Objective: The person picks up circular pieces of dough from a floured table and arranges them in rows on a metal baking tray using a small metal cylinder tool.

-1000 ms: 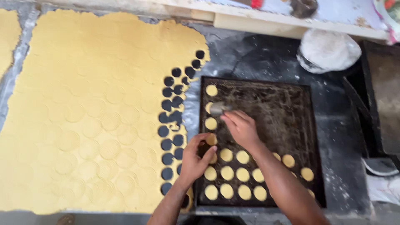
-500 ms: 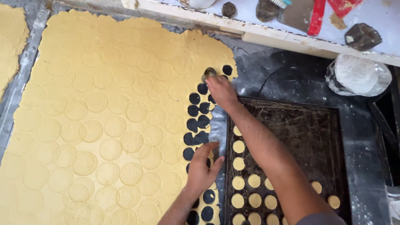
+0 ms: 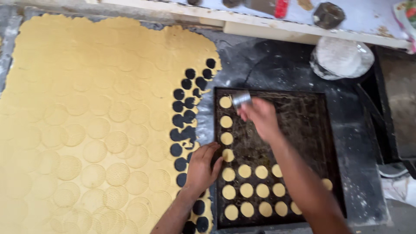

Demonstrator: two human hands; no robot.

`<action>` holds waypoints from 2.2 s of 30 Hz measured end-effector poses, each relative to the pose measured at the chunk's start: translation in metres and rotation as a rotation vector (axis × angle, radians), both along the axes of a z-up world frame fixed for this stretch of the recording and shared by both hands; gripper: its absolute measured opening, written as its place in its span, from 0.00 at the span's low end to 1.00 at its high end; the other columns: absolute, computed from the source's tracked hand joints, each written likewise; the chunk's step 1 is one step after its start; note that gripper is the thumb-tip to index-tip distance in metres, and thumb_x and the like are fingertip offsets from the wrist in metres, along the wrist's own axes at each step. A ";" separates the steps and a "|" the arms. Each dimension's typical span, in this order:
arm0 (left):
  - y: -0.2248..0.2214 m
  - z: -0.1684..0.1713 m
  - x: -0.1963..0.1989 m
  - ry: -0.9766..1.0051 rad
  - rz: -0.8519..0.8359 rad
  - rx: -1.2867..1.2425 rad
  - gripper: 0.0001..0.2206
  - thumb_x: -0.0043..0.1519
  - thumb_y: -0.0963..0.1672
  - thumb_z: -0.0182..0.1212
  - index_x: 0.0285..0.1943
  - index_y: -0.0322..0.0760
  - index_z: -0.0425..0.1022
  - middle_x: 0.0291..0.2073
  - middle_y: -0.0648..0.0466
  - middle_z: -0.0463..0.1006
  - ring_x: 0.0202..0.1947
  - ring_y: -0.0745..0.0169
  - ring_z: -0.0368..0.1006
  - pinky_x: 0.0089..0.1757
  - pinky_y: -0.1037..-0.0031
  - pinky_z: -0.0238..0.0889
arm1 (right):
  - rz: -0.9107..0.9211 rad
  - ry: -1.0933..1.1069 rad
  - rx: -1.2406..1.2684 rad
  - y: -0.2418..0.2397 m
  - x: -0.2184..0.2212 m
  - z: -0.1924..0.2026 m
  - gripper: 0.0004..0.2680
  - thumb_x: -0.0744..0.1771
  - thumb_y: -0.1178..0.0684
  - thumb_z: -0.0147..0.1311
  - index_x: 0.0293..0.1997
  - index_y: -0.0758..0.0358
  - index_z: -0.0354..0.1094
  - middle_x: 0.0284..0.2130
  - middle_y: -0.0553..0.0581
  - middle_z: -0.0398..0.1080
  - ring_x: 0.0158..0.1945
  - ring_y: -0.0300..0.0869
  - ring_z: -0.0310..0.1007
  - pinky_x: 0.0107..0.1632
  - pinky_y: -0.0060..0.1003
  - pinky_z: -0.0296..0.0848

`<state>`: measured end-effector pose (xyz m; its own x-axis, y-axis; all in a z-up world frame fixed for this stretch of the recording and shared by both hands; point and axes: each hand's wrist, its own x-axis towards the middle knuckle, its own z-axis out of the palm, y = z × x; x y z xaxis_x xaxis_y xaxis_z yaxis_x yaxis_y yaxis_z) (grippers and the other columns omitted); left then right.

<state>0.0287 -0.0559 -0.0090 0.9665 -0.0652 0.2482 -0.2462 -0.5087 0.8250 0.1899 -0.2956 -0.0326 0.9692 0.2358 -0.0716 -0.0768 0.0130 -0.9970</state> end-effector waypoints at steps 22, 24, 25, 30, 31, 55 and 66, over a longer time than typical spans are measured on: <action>-0.076 -0.048 0.026 -0.133 -0.294 0.434 0.17 0.58 0.45 0.67 0.55 0.39 0.78 0.51 0.54 0.78 0.55 0.54 0.71 0.56 0.51 0.54 | -0.128 -0.673 -0.575 0.025 -0.033 0.043 0.08 0.64 0.55 0.66 0.39 0.70 0.73 0.32 0.60 0.76 0.31 0.46 0.79 0.34 0.39 0.74; -0.075 -0.045 0.030 -0.122 -0.309 0.404 0.18 0.56 0.45 0.68 0.55 0.38 0.78 0.51 0.52 0.78 0.55 0.54 0.71 0.56 0.51 0.53 | -0.083 -0.605 -0.635 0.053 0.004 0.043 0.08 0.65 0.55 0.64 0.38 0.70 0.74 0.29 0.62 0.75 0.26 0.49 0.77 0.31 0.41 0.73; -0.074 -0.041 0.029 -0.110 -0.314 0.369 0.20 0.54 0.45 0.69 0.55 0.37 0.78 0.52 0.51 0.78 0.55 0.53 0.70 0.56 0.51 0.53 | -0.052 -0.639 -0.637 0.065 0.022 0.043 0.07 0.66 0.55 0.62 0.40 0.70 0.74 0.30 0.63 0.75 0.29 0.51 0.77 0.33 0.42 0.73; -0.044 -0.011 0.029 -0.113 -0.213 0.064 0.19 0.56 0.44 0.69 0.56 0.34 0.76 0.57 0.47 0.76 0.58 0.51 0.69 0.57 0.55 0.52 | 0.031 -0.758 -0.628 0.116 0.097 0.023 0.07 0.70 0.55 0.56 0.44 0.71 0.72 0.34 0.66 0.74 0.37 0.59 0.76 0.38 0.47 0.72; -0.033 -0.005 0.030 -0.088 -0.185 0.025 0.18 0.57 0.44 0.68 0.56 0.35 0.76 0.56 0.48 0.76 0.59 0.51 0.70 0.57 0.56 0.53 | 0.039 -0.756 -0.662 0.123 0.109 0.017 0.07 0.69 0.55 0.56 0.43 0.70 0.73 0.33 0.66 0.74 0.37 0.59 0.76 0.39 0.48 0.72; -0.010 0.006 0.044 -0.020 0.082 -0.147 0.19 0.59 0.42 0.67 0.58 0.31 0.73 0.52 0.42 0.78 0.53 0.40 0.73 0.53 0.59 0.64 | -0.146 -0.269 -0.439 -0.034 -0.044 0.007 0.06 0.67 0.55 0.59 0.43 0.66 0.76 0.31 0.57 0.78 0.31 0.35 0.76 0.34 0.32 0.75; -0.056 -0.014 0.060 -0.008 -0.029 0.012 0.18 0.58 0.41 0.66 0.58 0.33 0.74 0.50 0.45 0.79 0.53 0.43 0.73 0.54 0.59 0.63 | -0.370 -0.413 -0.605 -0.074 -0.106 -0.020 0.09 0.69 0.58 0.55 0.54 0.64 0.71 0.47 0.56 0.79 0.46 0.43 0.82 0.43 0.42 0.80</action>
<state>0.0889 -0.1115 -0.0227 0.9620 -0.0964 0.2554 -0.2680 -0.5106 0.8170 0.0844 -0.3697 -0.0524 0.9527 -0.0693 0.2960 0.2019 -0.5836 -0.7866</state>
